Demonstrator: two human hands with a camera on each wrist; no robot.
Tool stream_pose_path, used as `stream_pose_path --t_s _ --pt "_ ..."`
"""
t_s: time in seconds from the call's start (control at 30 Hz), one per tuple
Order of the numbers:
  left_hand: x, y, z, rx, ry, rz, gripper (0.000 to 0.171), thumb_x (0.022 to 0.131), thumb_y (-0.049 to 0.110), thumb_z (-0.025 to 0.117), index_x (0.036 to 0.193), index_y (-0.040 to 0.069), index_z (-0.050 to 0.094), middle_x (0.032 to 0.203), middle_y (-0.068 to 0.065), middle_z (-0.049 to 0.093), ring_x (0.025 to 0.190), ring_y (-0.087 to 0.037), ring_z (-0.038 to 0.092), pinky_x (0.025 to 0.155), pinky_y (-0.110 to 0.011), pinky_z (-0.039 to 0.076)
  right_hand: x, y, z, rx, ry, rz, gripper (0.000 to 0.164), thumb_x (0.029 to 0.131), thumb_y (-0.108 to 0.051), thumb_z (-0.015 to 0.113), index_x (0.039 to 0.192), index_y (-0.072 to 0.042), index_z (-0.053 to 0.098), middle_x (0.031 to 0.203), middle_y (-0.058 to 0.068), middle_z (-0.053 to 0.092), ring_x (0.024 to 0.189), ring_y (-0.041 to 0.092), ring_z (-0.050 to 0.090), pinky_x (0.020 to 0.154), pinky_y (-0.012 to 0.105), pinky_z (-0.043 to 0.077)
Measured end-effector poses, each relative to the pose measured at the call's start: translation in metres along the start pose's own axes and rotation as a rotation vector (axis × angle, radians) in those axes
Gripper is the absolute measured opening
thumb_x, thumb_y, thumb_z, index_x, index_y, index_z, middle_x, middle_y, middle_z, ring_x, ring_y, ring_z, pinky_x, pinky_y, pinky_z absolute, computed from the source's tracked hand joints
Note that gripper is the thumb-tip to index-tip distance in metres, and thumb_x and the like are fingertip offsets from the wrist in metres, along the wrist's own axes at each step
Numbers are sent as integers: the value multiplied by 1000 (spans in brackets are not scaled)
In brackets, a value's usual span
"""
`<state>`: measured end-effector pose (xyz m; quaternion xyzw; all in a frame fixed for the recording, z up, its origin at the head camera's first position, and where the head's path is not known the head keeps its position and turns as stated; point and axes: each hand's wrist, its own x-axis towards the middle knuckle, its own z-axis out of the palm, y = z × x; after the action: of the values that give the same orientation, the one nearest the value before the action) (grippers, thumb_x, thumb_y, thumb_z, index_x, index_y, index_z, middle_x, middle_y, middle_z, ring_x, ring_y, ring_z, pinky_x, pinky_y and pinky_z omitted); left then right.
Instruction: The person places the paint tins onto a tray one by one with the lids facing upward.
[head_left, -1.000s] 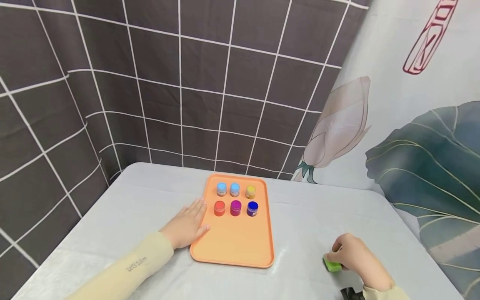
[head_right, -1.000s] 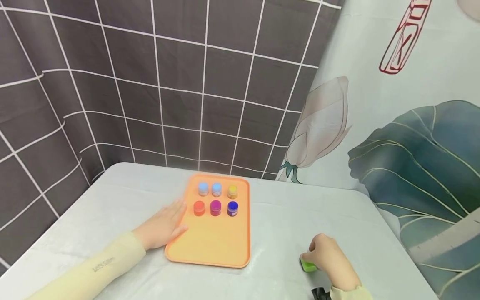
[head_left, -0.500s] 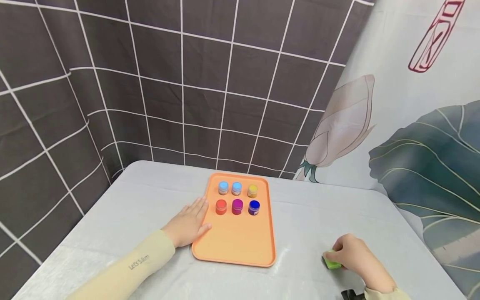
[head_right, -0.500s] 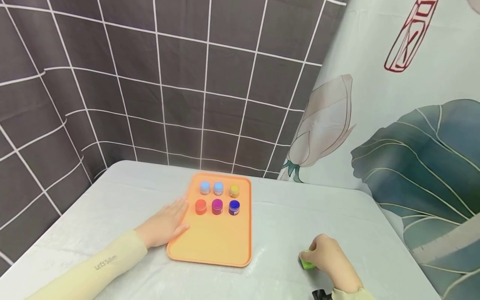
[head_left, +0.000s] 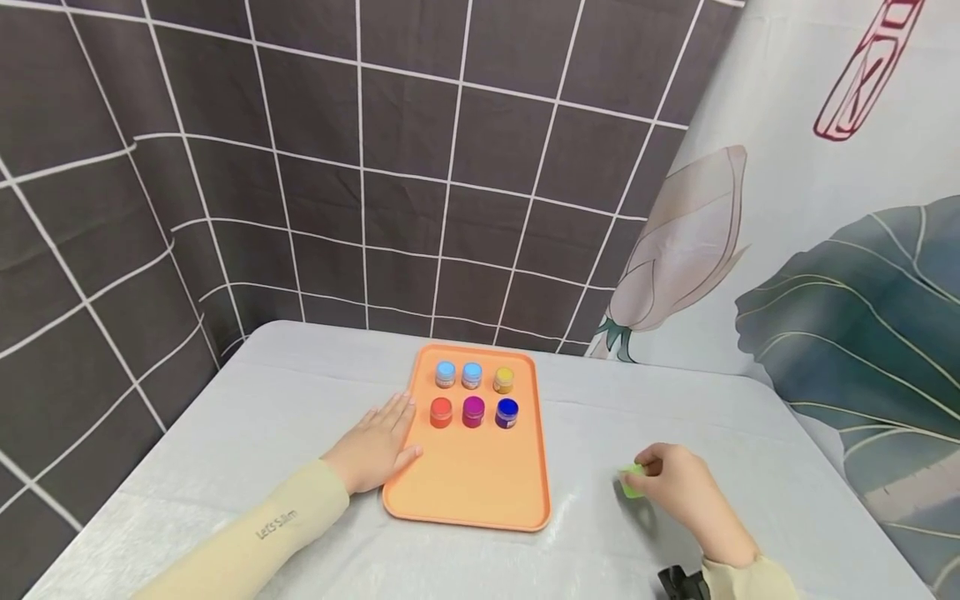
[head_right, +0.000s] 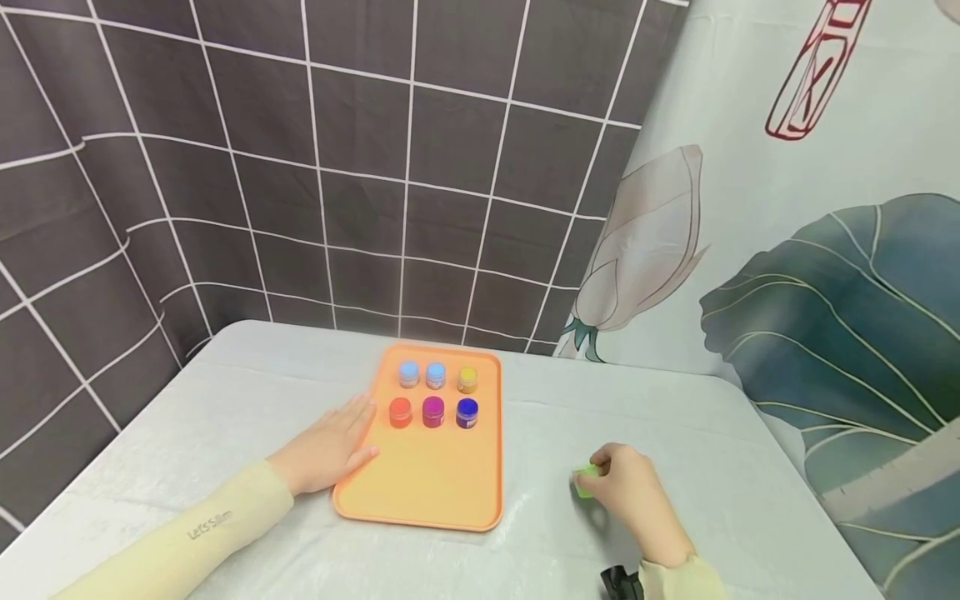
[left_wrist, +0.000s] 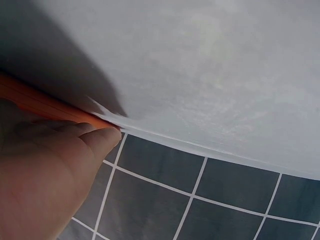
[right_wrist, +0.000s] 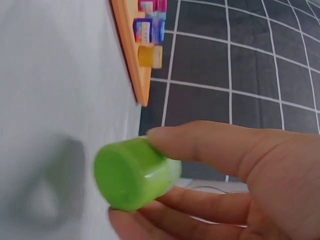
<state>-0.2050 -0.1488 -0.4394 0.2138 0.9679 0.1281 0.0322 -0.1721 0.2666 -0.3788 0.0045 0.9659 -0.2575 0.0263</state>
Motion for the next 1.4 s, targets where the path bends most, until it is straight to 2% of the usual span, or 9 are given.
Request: stream_pose_path --t_s 0.13,0.3,0.73,1.03,1.2,1.4 --pt "0 -1 0 -5 -4 -6 73 105 42 50 155 -8 30 164 -24 24 153 -38 20 121 -57 21 1 -7 4 38 54 -33 33 81 -16 81 103 6 70 86 5 72 79 18 65 67 35 54" --pt "1 -2 2 8 -4 -6 74 105 43 50 155 -8 29 164 -24 24 153 -38 19 121 -57 21 4 -15 12 87 95 -59 35 81 -13 81 108 7 69 93 9 73 86 24 70 74 40 58" --pt "-2 1 -2 -9 -19 -9 73 105 40 51 155 -8 30 164 -25 24 152 -39 20 121 -58 22 12 -42 36 250 195 -165 30 80 -5 83 105 4 71 94 13 75 88 27 73 80 37 60" --pt "-3 3 -5 -21 -9 3 72 105 38 52 154 -10 31 162 -26 26 152 -41 21 120 -58 23 19 -72 54 417 178 -219 31 80 2 81 109 5 70 99 14 74 93 27 72 80 28 60" --pt "-3 2 -6 -21 -12 -5 72 105 38 52 154 -9 30 163 -25 24 152 -40 20 120 -58 22 21 -88 65 450 139 -234 33 80 2 80 111 5 70 98 12 73 92 26 71 80 29 60" --pt "-3 2 -7 -18 -19 -5 72 105 39 52 155 -9 29 163 -25 24 152 -40 20 120 -59 22 23 -101 79 434 123 -268 30 78 2 82 106 3 72 93 8 73 88 23 69 78 31 60"
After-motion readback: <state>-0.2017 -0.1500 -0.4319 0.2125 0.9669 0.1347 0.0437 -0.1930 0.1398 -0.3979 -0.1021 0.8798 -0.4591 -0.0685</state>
